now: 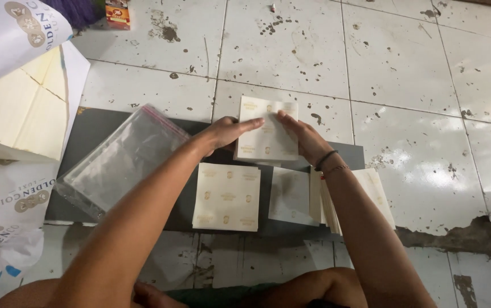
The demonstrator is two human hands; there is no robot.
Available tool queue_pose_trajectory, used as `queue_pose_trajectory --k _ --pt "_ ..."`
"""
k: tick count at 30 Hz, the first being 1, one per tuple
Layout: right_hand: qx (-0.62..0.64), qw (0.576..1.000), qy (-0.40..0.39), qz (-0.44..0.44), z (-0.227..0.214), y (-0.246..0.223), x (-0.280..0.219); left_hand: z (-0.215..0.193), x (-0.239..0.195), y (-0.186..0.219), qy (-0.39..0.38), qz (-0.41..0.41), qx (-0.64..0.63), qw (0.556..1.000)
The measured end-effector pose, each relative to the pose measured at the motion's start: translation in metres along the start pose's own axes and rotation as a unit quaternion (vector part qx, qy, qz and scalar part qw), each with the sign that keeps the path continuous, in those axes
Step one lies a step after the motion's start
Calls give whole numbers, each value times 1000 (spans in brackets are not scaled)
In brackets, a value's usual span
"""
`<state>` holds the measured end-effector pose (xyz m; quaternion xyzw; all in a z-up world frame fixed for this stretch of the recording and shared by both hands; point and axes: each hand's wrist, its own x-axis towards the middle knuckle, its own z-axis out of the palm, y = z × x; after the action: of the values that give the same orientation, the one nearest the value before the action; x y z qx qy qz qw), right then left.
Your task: The person sits on the floor and takes small, square, patterned pads from a white bag. They place the pads on a dark mat, arranging them into neat stacks and aligning the edges by hand.
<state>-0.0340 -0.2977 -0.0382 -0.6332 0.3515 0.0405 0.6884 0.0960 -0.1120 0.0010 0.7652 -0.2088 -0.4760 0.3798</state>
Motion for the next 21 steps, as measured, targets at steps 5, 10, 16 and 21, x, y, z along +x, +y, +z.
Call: queue_pose_trajectory --k 5,10,16,21 --pt "-23 1000 7 17 0 13 9 8 14 -13 10 -15 -24 1000" --pt "-64 997 45 10 -6 11 9 13 17 -11 10 -18 -43 999" --pt "-312 944 77 -70 -34 46 51 23 40 -22 68 -1 46 997" --pt "-543 835 87 -2 -15 23 11 42 48 -28 64 20 4 998"
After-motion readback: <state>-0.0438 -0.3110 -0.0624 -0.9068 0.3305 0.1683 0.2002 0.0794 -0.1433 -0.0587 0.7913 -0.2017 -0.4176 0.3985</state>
